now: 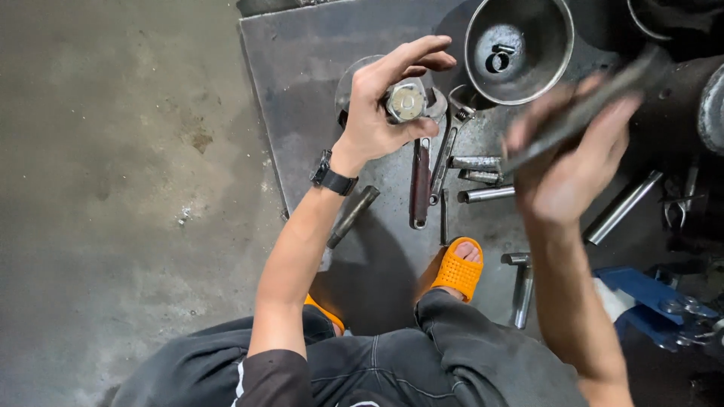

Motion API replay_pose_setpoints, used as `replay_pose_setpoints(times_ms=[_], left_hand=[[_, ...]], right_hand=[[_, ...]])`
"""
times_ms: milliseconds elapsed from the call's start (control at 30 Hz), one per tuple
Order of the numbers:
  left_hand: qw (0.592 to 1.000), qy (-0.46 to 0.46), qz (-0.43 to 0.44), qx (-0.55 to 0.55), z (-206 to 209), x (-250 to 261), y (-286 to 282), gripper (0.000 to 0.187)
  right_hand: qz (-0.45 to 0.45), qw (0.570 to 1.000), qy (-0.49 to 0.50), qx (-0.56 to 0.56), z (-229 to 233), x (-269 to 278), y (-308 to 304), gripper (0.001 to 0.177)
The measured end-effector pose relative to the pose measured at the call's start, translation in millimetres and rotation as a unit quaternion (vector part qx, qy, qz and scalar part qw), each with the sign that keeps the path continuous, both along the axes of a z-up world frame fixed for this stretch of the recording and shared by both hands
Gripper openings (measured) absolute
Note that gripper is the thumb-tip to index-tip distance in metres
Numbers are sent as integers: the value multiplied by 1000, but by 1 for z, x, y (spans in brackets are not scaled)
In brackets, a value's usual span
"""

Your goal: The person disassembles a cylindrical metal part by removing a bolt, washer, and internal components using a hammer, wrench, and metal rod. The person then inspects the separated parts and places them on the workbench.

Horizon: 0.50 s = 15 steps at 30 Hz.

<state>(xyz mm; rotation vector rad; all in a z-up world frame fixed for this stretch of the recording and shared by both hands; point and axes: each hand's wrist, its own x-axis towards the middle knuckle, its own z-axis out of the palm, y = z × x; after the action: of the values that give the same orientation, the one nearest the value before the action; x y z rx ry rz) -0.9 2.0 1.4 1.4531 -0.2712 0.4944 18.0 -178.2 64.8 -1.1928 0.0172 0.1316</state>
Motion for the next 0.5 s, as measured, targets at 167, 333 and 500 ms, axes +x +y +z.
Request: replay_pose_setpoints(times_ms=[167, 333, 500], left_hand=[[996, 21, 11, 83, 4, 0, 3, 58], [997, 18, -21, 67, 1, 3, 5, 44], [997, 24, -27, 67, 6, 3, 2, 38]], right_hand=[[114, 874, -17, -472, -101, -80, -54, 12], [387, 652, -28, -651, -228, -174, -92, 49], [450, 557, -84, -693, -238, -172, -84, 51]])
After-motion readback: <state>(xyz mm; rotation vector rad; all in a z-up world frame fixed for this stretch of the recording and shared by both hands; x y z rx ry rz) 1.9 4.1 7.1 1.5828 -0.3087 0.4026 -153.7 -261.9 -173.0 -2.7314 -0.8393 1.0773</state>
